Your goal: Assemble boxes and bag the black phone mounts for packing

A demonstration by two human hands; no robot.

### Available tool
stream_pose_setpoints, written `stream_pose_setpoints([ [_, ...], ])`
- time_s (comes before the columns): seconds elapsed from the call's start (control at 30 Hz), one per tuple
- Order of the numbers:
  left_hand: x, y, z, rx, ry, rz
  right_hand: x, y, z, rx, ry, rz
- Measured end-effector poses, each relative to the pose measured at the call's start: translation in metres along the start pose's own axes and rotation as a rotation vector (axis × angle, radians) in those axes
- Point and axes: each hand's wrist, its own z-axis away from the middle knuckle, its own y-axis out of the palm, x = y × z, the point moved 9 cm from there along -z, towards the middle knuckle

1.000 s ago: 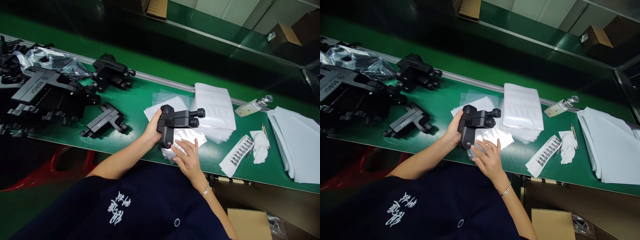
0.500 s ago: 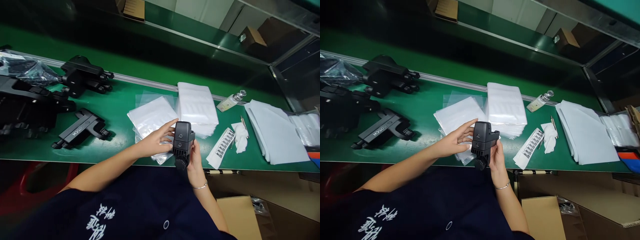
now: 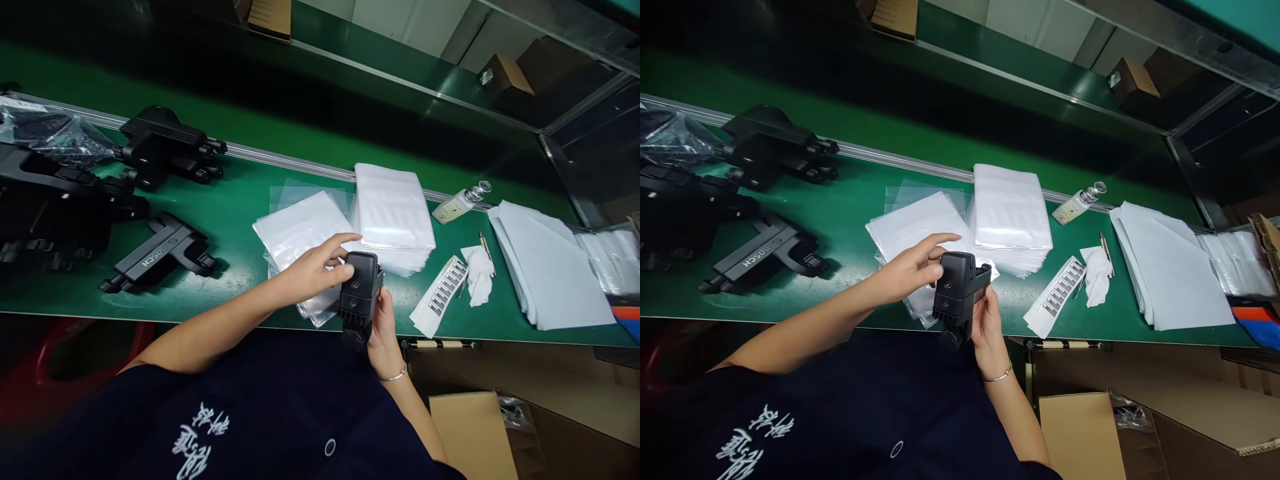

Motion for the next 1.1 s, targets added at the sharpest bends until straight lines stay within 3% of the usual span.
stream_pose_setpoints([
  [0.17, -0.011, 0.001, 0.033, 0.126, 0.295, -0.147, 0.033, -0.021, 0.007, -0.016, -0.207, -0.001],
  [0.23, -0.007, -0.004, 0.040, 0.100, 0.307, -0.111, 0.043, -0.021, 0.010, 0.017, -0.256, 0.102],
  [0.3, 0.006, -0.012, 0.041, 0.038, 0.199, 0.010, 0.051, -0.015, 0.011, 0.067, -0.266, 0.172],
  [0.4, 0.030, -0.014, 0.040, -0.033, -0.004, 0.379, 0.061, 0.000, 0.008, 0.132, -0.229, 0.203],
  [0.5, 0.058, -0.002, 0.040, -0.062, -0.215, 0.757, 0.066, 0.014, 0.003, 0.139, -0.167, 0.217],
  [0.6, 0.082, 0.013, 0.045, -0.083, -0.396, 0.962, 0.065, 0.024, -0.003, 0.134, -0.135, 0.217],
  [0.83, 0.098, 0.013, 0.041, -0.056, -0.482, 1.058, 0.073, 0.037, 0.005, 0.109, -0.225, 0.395],
  [1.0, 0.104, 0.005, 0.023, -0.125, -0.534, 1.050, 0.083, 0.087, 0.030, 0.256, -0.423, 0.922],
  [1.1, 0.105, 0.010, 0.016, -0.132, -0.566, 1.062, 0.086, 0.103, 0.038, 0.289, -0.501, 1.016],
])
